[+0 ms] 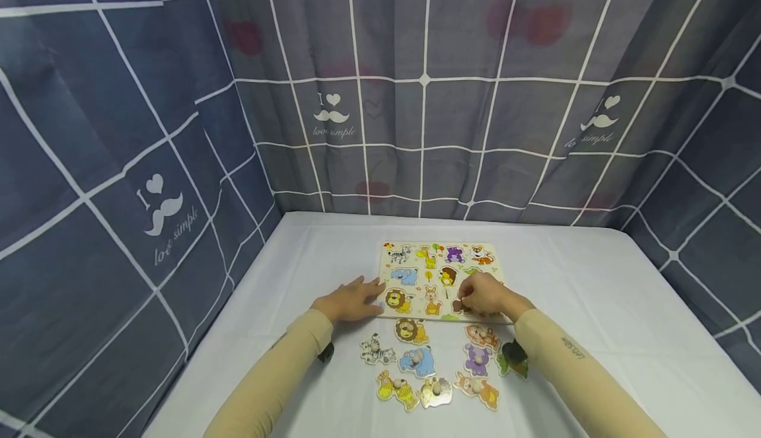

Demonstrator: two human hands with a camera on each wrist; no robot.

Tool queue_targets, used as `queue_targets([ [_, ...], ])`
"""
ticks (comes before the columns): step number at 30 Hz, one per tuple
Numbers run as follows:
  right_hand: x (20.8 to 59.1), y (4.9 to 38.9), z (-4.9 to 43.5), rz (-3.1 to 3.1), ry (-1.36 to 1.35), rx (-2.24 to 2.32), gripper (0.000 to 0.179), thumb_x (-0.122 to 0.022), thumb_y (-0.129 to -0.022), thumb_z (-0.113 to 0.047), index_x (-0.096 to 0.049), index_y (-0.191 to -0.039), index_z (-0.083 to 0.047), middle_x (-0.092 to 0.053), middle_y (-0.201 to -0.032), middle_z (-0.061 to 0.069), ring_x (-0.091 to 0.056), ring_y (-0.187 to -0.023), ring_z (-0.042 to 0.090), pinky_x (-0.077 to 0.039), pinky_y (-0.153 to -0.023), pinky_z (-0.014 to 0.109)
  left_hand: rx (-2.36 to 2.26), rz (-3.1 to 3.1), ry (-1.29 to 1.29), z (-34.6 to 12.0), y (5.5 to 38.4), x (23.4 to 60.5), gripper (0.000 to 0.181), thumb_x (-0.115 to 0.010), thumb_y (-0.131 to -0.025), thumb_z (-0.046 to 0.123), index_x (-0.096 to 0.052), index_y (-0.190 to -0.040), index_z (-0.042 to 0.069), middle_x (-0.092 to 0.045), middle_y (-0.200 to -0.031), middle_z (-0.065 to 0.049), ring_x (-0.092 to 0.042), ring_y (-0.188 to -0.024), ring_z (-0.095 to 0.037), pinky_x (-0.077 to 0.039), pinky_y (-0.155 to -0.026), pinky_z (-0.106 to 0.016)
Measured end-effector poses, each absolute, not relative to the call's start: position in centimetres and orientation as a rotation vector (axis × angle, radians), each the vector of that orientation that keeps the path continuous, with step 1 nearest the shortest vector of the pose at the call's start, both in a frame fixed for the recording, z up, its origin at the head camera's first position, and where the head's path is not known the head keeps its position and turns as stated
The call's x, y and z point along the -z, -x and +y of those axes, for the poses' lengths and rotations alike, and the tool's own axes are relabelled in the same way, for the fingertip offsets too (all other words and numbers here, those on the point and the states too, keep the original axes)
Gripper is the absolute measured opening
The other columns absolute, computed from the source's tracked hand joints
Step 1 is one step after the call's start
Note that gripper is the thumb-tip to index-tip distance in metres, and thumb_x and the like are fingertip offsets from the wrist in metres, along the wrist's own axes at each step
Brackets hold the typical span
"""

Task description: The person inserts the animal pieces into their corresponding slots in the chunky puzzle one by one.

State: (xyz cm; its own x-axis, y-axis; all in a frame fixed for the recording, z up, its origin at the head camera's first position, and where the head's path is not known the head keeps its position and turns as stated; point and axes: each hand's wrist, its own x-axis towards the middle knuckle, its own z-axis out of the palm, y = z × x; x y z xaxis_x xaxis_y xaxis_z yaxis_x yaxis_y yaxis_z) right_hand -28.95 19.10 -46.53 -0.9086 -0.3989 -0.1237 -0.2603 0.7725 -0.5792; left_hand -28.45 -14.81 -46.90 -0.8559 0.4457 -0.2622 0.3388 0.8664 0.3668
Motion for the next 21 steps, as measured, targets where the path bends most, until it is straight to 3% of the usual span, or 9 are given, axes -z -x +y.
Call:
queue_targets([
  [12, 46.75, 28.63, 19.58, 2.734, 0.438, 0.89, 0.005, -0.068, -0.087, -0.005, -0.072, -0.09, -0.004, -0.066, -0.075, 0.002, -0.055, -0.053, 0.011, -0.05, -0.052, 0.026, -0.45, 2.683, -0.576, -14.71, 28.72, 46.93, 0.065, -0.058, -0.096, 0.053, -0.041, -0.153, 0.028, -0.028, -0.165, 0.005, -0.018, -0.155, -0.033, -0.017, -0.121, -0.067],
  [21, 46.72, 28.32, 19.54, 2.769, 0.419, 0.91, 0.006, -0.068, -0.085, -0.002, -0.072, -0.09, -0.003, -0.069, -0.084, 0.005, -0.057, -0.063, 0.014, -0.049, -0.055, 0.027, -0.439, 2.683, -0.566, -14.72, 28.7, 46.96, 0.066, -0.058, -0.095, 0.054, -0.039, -0.154, 0.029, -0.027, -0.165, 0.006, -0.018, -0.156, -0.033, -0.016, -0.122, -0.066],
])
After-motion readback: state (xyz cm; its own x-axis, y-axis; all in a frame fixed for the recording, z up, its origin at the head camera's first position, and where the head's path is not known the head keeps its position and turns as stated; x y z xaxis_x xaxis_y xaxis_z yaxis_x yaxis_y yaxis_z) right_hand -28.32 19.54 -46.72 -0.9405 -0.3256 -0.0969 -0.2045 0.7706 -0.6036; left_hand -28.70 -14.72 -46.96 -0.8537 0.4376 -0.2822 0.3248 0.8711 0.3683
